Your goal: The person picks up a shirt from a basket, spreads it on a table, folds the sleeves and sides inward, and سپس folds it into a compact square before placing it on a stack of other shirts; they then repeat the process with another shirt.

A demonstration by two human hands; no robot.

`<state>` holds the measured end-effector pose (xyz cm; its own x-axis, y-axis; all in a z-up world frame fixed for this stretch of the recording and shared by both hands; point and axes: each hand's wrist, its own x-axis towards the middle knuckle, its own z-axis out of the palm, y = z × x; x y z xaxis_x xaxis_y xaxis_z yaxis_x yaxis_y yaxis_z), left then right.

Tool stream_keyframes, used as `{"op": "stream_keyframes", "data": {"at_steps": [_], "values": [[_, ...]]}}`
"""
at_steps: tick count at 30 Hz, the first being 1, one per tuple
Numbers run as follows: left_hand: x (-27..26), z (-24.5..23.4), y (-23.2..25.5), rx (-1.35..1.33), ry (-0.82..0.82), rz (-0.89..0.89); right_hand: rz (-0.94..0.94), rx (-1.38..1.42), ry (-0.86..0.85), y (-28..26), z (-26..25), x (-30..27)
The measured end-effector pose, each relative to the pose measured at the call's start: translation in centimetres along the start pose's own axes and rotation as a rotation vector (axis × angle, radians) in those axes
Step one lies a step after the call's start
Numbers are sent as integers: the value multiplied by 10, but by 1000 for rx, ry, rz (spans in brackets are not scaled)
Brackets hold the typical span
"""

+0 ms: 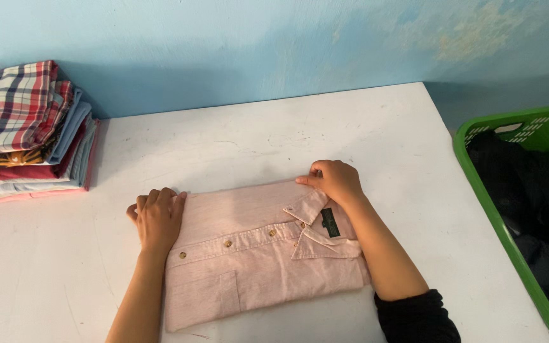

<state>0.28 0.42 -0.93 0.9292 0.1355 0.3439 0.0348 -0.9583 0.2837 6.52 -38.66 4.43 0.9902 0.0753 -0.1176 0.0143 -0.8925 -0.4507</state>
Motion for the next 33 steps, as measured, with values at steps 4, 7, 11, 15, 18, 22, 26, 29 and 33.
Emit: {"op": "stream_keyframes", "data": {"at_steps": [4,7,11,15,18,22,26,29,33], "values": [[0,9,-7,-34,-38,-50,-6,-1,37,2,5,1],[-1,13,-13,-94,-30,-76,10,-20,49,1,7,3],[1,16,-17,-60,-25,-91,46,-42,36,-4,3,0],[2,-1,-15,-128,-6,-126,-161,-48,222,-2,-8,-17],[-3,-23,-1,-144,37,-60,-393,-45,348,-1,-6,-35],[-17,-30,30,-220,-120,154,-497,-171,305,-23,37,-71],[-57,-28,65,-82,-156,282,-570,-154,205,-50,72,-104],[-72,-32,69,86,-177,201,-555,-181,223,-60,84,-108],[-76,-38,57,109,-181,170,-551,-210,251,-64,96,-109]]}}
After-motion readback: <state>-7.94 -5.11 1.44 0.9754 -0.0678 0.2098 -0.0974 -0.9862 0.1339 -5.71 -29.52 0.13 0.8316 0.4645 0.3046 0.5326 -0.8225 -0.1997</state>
